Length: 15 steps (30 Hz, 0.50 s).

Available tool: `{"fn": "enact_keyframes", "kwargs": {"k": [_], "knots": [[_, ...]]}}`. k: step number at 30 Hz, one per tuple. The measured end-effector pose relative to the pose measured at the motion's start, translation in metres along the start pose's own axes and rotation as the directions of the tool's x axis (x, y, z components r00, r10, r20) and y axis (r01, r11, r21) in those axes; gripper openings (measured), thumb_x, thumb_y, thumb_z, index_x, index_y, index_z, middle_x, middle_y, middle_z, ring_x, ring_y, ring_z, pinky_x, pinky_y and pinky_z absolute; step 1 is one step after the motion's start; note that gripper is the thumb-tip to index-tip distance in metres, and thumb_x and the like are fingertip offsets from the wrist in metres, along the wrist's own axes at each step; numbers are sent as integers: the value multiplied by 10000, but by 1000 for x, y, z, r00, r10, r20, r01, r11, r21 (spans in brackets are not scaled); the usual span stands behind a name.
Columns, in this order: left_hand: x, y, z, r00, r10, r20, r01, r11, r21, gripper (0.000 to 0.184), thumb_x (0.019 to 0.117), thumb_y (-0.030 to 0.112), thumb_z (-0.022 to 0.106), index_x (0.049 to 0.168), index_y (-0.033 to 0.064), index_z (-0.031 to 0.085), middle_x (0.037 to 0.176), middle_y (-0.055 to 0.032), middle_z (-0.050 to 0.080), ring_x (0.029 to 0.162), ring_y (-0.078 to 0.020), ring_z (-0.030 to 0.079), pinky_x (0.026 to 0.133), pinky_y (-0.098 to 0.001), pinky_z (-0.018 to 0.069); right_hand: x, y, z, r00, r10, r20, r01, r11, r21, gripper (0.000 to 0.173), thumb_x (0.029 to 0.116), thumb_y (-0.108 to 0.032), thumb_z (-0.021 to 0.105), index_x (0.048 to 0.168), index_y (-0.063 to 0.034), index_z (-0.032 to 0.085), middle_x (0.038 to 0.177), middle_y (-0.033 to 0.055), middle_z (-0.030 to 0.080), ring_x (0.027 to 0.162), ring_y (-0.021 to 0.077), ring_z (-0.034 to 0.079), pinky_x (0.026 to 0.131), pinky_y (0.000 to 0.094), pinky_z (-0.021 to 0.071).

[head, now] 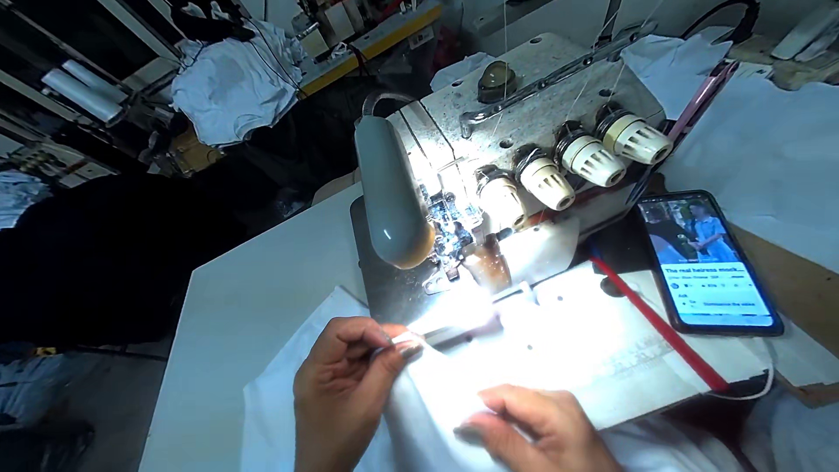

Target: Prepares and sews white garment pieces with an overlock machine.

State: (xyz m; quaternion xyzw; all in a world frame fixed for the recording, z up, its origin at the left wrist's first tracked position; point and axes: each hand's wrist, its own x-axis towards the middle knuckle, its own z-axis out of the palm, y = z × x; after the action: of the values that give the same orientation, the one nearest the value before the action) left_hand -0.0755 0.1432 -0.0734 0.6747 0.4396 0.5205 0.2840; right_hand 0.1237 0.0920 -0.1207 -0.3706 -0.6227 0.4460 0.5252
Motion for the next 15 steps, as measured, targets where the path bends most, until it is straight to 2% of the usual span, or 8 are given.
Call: {"fn": "enact_keyframes", "kwargs": {"k": [2,5,7,9,11,15], "knots": [[2,4,-3,998,43,43,-42,999,-3,200,893,141,761,1024,239,646,937,75,762,837,-37,734,740,-168,604,0,7,4,998,-31,-63,28,998,-56,177,957,-120,669,850,7,729,751,86,661,702,32,590,643,134,461],[5,15,-9,985,122,123,-122,993,-5,159,935,192,731,1062,264,667,978,105,759,887,-31,733,771,-164,600,2,13,8,990,-53,-132,42,995,-87,161,944,-183,704,849,-65,758,1002,82,624,1009,53,551,886,144,448],[6,13,-10,981,148,130,-148,989,-9,146,939,191,729,1057,254,671,970,98,760,883,-38,735,770,-167,602,5,18,9,985,-93,-142,79,992,-100,185,957,-190,690,830,-74,756,1044,80,685,1060,87,601,946,213,480],[6,5,-11,981,153,116,-155,988,3,145,938,191,726,1053,258,668,972,108,756,874,-20,727,765,-154,594,6,22,7,981,-132,-141,115,986,-122,184,965,-184,679,837,-77,758,987,54,711,1007,89,629,918,240,492],[8,0,-13,983,156,101,-156,988,-7,147,935,180,729,1043,257,666,967,101,759,864,-28,731,764,-160,598,8,20,3,976,-162,-145,145,982,-120,167,953,-170,693,834,-68,751,952,52,701,982,77,626,886,209,497],[27,24,-23,961,208,184,-199,978,-68,111,961,219,699,1056,265,663,968,110,749,880,-33,724,770,-180,596,16,-24,-14,988,-137,-70,135,991,-24,175,898,-118,756,794,0,680,879,112,648,931,90,595,827,160,469]]}}
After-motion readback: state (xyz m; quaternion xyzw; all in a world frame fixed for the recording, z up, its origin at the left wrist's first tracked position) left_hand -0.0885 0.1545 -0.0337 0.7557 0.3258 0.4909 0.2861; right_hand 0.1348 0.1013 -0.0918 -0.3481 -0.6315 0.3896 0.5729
